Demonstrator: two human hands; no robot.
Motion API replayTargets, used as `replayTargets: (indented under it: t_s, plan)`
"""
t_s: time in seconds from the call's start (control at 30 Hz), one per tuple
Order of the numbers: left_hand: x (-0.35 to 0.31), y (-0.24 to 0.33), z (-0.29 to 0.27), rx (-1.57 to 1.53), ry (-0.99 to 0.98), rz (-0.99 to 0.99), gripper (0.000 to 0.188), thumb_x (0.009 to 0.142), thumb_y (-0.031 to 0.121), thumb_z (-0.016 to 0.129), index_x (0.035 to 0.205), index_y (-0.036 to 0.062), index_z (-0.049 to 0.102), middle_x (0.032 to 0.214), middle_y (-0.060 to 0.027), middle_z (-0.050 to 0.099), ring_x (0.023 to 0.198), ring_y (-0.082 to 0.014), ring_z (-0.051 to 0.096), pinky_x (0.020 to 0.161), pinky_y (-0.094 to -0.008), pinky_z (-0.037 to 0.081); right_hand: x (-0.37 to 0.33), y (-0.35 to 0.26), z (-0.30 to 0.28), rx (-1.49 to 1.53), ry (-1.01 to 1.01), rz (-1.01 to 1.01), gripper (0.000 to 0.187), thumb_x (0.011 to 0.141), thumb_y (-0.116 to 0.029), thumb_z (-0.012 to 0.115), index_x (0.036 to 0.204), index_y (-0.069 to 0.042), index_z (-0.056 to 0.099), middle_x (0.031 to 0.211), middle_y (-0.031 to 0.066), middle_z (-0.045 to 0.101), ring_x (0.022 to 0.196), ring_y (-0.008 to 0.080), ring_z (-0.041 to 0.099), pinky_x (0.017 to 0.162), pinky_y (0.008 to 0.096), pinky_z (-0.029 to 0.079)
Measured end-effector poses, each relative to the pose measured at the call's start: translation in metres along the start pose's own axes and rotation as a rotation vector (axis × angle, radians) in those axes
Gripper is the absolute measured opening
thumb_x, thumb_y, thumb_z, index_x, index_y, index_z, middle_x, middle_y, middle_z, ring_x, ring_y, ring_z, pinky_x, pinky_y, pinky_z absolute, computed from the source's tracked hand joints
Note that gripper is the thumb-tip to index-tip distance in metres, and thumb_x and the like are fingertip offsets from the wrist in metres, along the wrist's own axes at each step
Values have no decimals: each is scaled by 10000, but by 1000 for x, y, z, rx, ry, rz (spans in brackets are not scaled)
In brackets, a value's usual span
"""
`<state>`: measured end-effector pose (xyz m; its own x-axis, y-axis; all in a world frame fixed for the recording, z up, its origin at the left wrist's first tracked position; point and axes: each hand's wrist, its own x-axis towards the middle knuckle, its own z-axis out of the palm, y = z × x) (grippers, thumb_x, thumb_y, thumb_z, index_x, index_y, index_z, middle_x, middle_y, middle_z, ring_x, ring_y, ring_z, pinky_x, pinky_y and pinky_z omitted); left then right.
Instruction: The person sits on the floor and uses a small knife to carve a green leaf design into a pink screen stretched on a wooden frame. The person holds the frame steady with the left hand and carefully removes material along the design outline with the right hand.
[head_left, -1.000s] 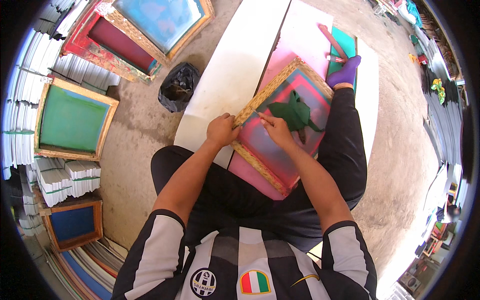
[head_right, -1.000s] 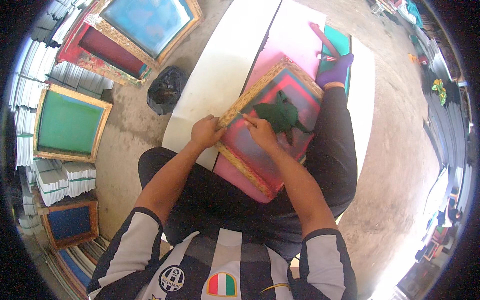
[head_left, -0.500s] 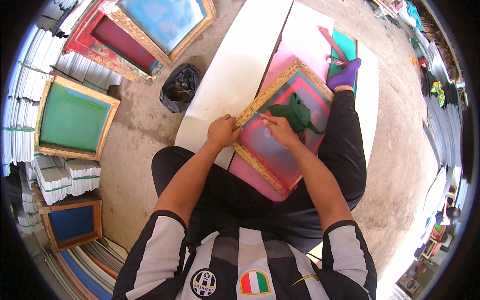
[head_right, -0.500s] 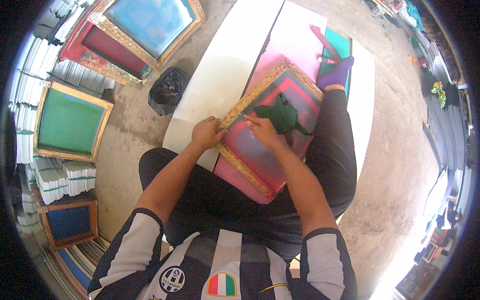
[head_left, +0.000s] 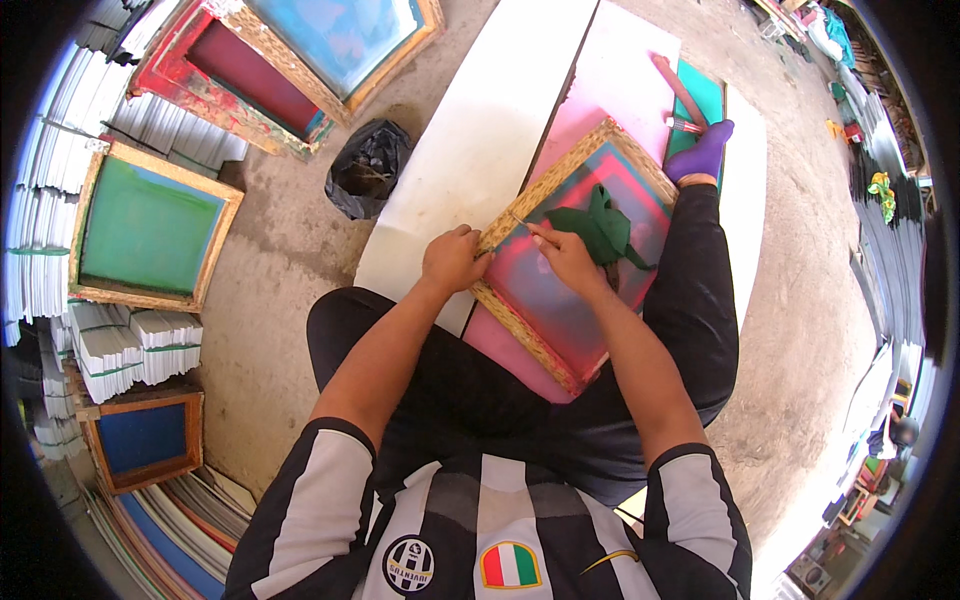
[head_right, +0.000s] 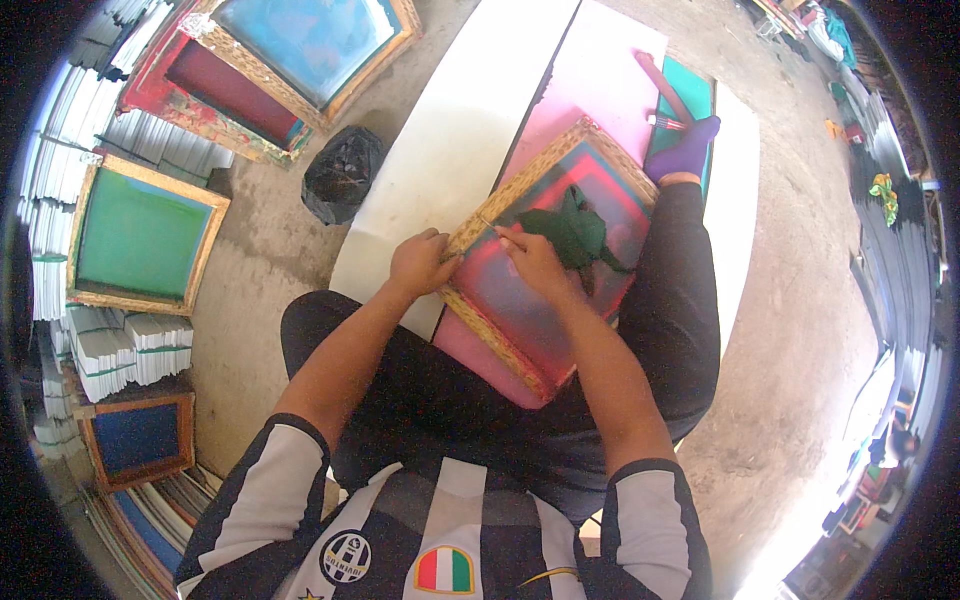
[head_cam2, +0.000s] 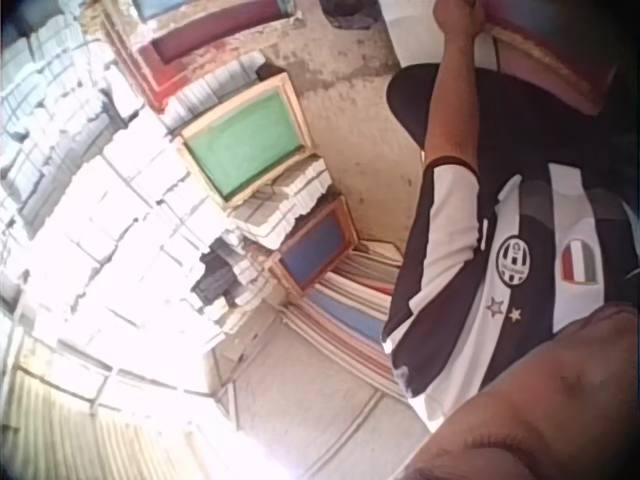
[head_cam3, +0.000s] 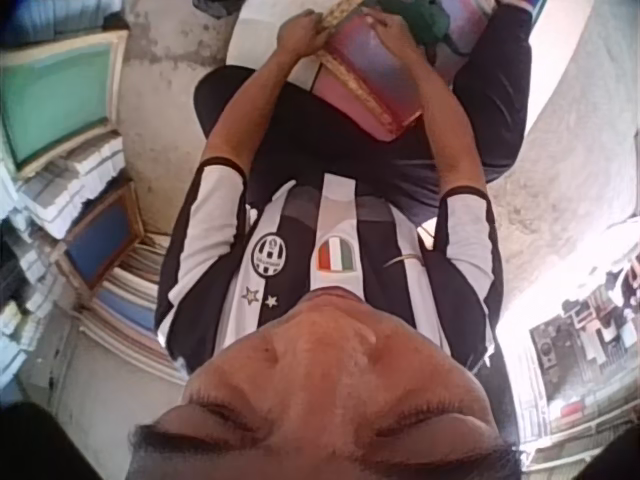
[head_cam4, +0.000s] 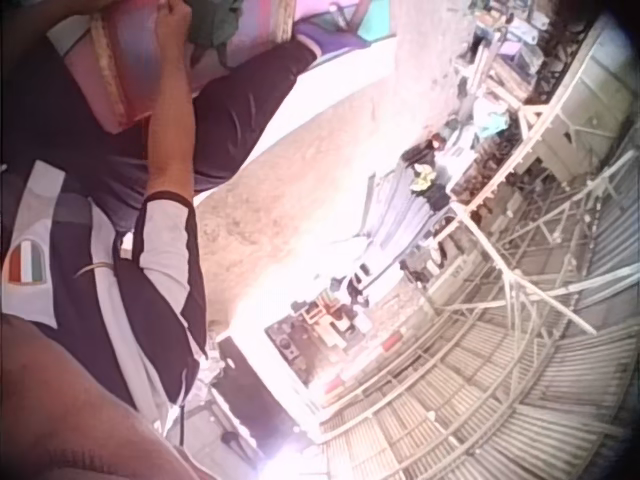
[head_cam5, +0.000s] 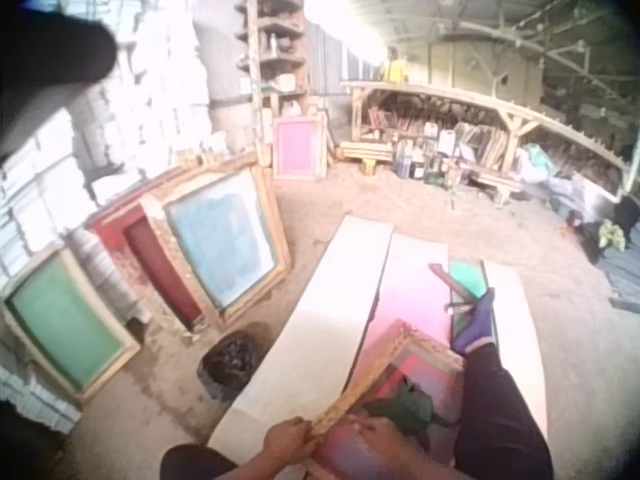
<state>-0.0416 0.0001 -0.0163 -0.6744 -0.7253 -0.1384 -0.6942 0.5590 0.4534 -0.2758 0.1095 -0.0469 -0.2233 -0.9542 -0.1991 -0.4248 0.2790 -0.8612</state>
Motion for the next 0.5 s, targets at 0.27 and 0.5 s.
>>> replayTargets:
  t_s: [0.27,0.5]
  plan:
    - [2,4,-5,-11,-12,-1,362,887,414,730,967,61,707,956,-139,669,902,-371,696,798,-500,554,-5,-1,7,24,77,-34,413,1064,-321,625,1444,-162,649,710,2,618,594,121,543,593,315,483]
    - [-1,-3,1,-33,2,-11,363,882,413,738,951,58,707,954,-144,667,905,-378,695,797,-504,552,13,-33,-9,301,-128,350,385,1077,-315,591,1423,-164,669,707,3,608,578,114,542,566,311,473]
